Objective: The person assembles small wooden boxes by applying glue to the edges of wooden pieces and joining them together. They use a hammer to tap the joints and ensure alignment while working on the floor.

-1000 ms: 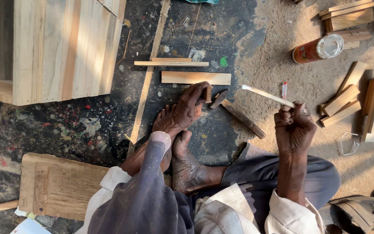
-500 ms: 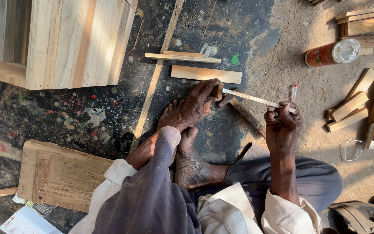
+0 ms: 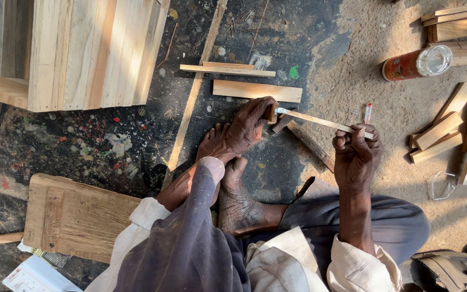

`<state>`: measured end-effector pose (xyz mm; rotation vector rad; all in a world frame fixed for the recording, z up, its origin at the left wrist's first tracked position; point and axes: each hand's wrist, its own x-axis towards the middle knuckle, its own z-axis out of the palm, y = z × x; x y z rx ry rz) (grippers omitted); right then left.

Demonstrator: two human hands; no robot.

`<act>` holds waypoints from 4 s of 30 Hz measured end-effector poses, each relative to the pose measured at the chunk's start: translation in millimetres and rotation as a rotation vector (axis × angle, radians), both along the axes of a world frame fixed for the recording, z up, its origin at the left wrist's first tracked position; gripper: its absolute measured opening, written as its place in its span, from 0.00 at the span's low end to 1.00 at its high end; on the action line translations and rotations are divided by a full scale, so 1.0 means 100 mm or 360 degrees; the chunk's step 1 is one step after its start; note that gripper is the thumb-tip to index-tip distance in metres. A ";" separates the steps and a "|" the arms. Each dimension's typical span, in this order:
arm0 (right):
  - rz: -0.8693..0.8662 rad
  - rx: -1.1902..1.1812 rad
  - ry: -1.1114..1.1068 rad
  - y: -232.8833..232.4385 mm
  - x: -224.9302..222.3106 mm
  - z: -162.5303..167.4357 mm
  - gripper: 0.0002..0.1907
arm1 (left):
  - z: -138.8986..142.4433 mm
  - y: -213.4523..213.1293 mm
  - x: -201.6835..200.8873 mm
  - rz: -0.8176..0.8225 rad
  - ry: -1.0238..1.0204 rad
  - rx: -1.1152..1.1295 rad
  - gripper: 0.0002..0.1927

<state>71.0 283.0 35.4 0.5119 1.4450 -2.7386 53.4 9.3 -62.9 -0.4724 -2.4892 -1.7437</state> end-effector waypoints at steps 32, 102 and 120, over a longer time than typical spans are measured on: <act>0.0031 0.0059 -0.0054 0.08 0.04 -0.06 0.08 | 0.17 -0.01 -0.04 -0.0067 -0.0066 0.0050 0.23; -0.0708 0.0114 -0.0062 1.79 -1.06 -0.27 0.05 | 0.32 0.31 -0.19 -0.0071 -0.0099 0.0025 0.25; -0.0744 0.0104 -0.0185 1.81 -0.96 -0.29 0.08 | 0.26 0.27 -0.19 -0.0109 -0.0127 0.0031 0.25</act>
